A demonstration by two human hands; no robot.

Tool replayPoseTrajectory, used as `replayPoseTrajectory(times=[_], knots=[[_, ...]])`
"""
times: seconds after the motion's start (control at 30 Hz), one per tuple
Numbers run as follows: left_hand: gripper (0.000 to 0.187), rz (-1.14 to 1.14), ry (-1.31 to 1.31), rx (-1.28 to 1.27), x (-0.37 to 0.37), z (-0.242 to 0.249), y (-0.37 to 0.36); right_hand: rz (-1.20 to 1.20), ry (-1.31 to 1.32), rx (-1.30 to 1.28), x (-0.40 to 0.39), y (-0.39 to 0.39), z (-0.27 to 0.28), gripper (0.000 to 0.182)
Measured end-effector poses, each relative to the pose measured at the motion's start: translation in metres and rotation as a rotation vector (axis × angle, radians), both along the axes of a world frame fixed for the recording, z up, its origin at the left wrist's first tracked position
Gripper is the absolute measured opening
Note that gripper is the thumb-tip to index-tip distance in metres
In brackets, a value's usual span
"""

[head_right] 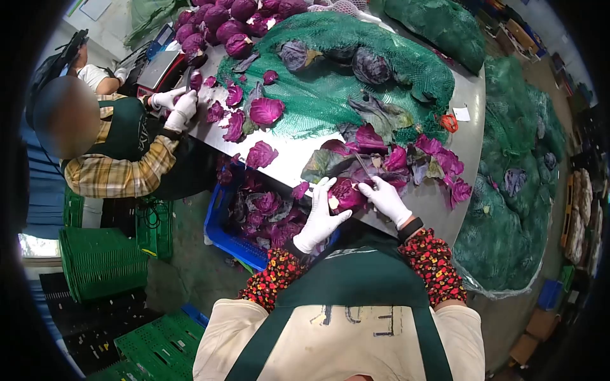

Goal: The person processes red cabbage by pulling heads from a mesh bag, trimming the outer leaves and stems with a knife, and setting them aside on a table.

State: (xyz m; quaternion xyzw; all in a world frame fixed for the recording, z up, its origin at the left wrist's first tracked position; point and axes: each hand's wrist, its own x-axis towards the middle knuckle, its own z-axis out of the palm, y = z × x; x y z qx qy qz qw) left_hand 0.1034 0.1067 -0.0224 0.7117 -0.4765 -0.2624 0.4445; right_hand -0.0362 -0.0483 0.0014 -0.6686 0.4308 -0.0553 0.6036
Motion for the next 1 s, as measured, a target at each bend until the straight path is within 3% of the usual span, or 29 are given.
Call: replayPoseTrajectory(times=[0.07, 0.17, 0.27, 0.33, 0.43, 0.53, 0.67, 0.8, 1.0], knots=[[0.095, -0.028, 0.0, 0.055, -0.006, 0.019, 0.002, 0.126, 0.051, 0.041, 0.003, -0.002, -0.01, 0.038], [0.099, 0.114, -0.043, 0.093, -0.019, 0.023, -0.007, 0.147, -0.06, 0.255, 0.008, -0.013, -0.009, 0.034], [0.089, 0.118, -0.086, 0.062, -0.014, 0.026, -0.013, 0.1, 0.004, 0.39, 0.006, -0.025, -0.012, 0.033], [0.087, 0.007, -0.155, 0.028, -0.008, 0.024, -0.01, 0.103, 0.05, 0.359, -0.003, -0.024, -0.022, 0.034], [0.089, 0.015, -0.116, 0.027, -0.005, 0.025, -0.006, 0.104, 0.056, 0.426, -0.002, -0.019, -0.013, 0.046], [0.089, 0.002, -0.098, 0.03, -0.001, 0.025, -0.006, 0.161, 0.025, 0.316, 0.004, -0.006, 0.005, 0.044], [0.089, -0.06, -0.104, 0.054, 0.003, 0.029, -0.008, 0.183, 0.052, 0.35, 0.003, -0.01, 0.013, 0.046], [0.09, -0.123, -0.09, 0.095, 0.006, 0.034, -0.011, 0.25, 0.059, 0.354, 0.001, -0.014, 0.013, 0.041], [0.086, -0.224, -0.109, 0.066, 0.011, 0.036, -0.016, 0.227, 0.075, 0.361, -0.001, -0.007, -0.001, 0.02]])
